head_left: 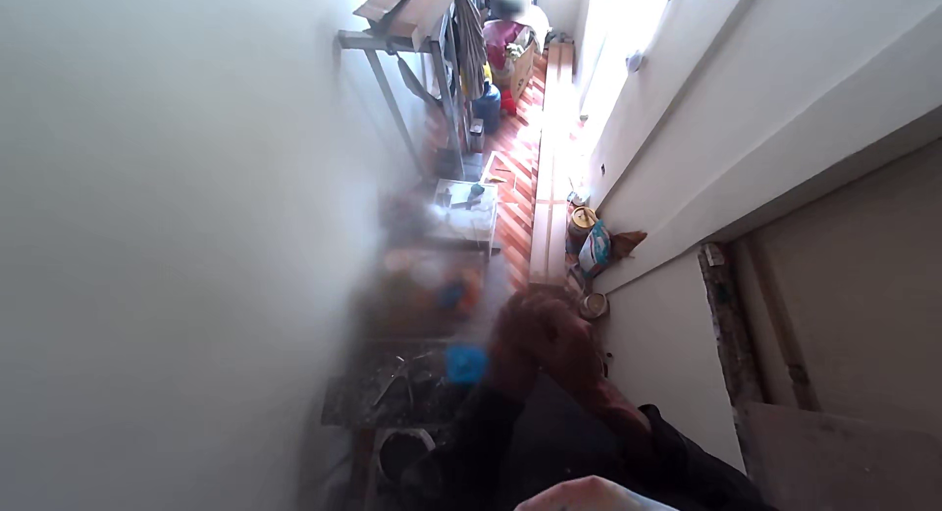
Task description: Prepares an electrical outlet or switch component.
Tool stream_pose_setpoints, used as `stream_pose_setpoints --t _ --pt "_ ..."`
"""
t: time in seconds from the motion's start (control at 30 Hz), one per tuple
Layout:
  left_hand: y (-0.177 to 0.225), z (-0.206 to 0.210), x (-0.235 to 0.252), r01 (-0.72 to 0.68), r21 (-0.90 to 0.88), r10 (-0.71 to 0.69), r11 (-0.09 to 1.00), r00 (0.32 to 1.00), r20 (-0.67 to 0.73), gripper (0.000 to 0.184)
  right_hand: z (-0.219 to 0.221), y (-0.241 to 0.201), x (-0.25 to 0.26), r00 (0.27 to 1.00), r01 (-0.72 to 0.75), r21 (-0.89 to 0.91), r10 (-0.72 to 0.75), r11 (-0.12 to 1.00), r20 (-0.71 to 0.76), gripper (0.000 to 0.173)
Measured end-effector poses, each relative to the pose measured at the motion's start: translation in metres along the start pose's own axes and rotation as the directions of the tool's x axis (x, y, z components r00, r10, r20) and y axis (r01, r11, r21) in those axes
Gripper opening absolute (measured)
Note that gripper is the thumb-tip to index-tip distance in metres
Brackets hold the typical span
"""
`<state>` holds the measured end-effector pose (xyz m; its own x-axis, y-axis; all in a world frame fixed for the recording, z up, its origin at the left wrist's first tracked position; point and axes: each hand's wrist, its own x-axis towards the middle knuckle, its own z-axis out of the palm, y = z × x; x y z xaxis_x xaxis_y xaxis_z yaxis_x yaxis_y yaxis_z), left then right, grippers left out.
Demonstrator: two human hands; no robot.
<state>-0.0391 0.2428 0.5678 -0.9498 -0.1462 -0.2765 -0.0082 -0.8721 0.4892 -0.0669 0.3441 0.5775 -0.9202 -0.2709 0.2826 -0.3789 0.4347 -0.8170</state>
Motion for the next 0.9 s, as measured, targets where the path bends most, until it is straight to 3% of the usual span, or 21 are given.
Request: stream_pose_setpoints --t 0.1,0.23,0.33,0.47,0.53,0.6,0.7,0.8,0.9 --pt "0.005 0.005 0.006 0.036 -0.061 -0.047 0.997 0.982 -0.182 0.033 0.001 0.001 0.0 1.0 -0.004 0.069 0.006 0.998 -0.024 0.022" --pt "0.016 0.004 0.01 0.038 -0.138 -0.07 0.99 0.968 -0.24 0.032 -0.007 0.004 -0.001 0.998 0.034 0.051 -0.031 0.998 -0.06 0.022" --pt "0.024 0.005 0.012 0.025 -0.17 -0.071 0.985 0.96 -0.272 0.035 -0.016 0.008 0.001 0.999 0.017 0.318 -0.004 0.948 -0.042 0.01" --pt "0.029 0.006 0.012 0.011 -0.181 -0.065 0.983 0.955 -0.291 0.039 -0.024 0.009 0.0 0.955 -0.291 0.715 0.233 0.636 0.181 0.023" --pt "0.029 0.006 0.011 0.009 -0.175 -0.058 0.985 0.96 -0.273 0.042 -0.024 0.016 -0.003 0.9 -0.43 0.769 0.288 0.473 0.326 0.032" --pt "0.028 0.006 0.011 -0.009 -0.173 -0.035 0.985 0.968 -0.248 0.04 -0.022 0.017 -0.005 0.848 -0.526 0.738 0.322 0.422 0.421 0.023" --pt "0.023 0.003 0.011 -0.03 -0.167 -0.007 0.985 0.976 -0.216 0.037 -0.012 0.011 -0.007 0.823 -0.568 0.627 0.365 0.533 0.436 0.014" --pt "0.017 0.0 0.009 -0.058 -0.102 0.04 0.993 0.984 -0.174 0.036 0.0 0.012 -0.008 0.873 -0.478 0.454 0.352 0.752 0.337 0.02" --pt "0.015 0.0 0.008 -0.094 -0.063 0.081 0.994 0.981 -0.176 0.035 0.006 0.013 -0.01 0.943 -0.325 0.479 0.241 0.815 0.23 0.011"
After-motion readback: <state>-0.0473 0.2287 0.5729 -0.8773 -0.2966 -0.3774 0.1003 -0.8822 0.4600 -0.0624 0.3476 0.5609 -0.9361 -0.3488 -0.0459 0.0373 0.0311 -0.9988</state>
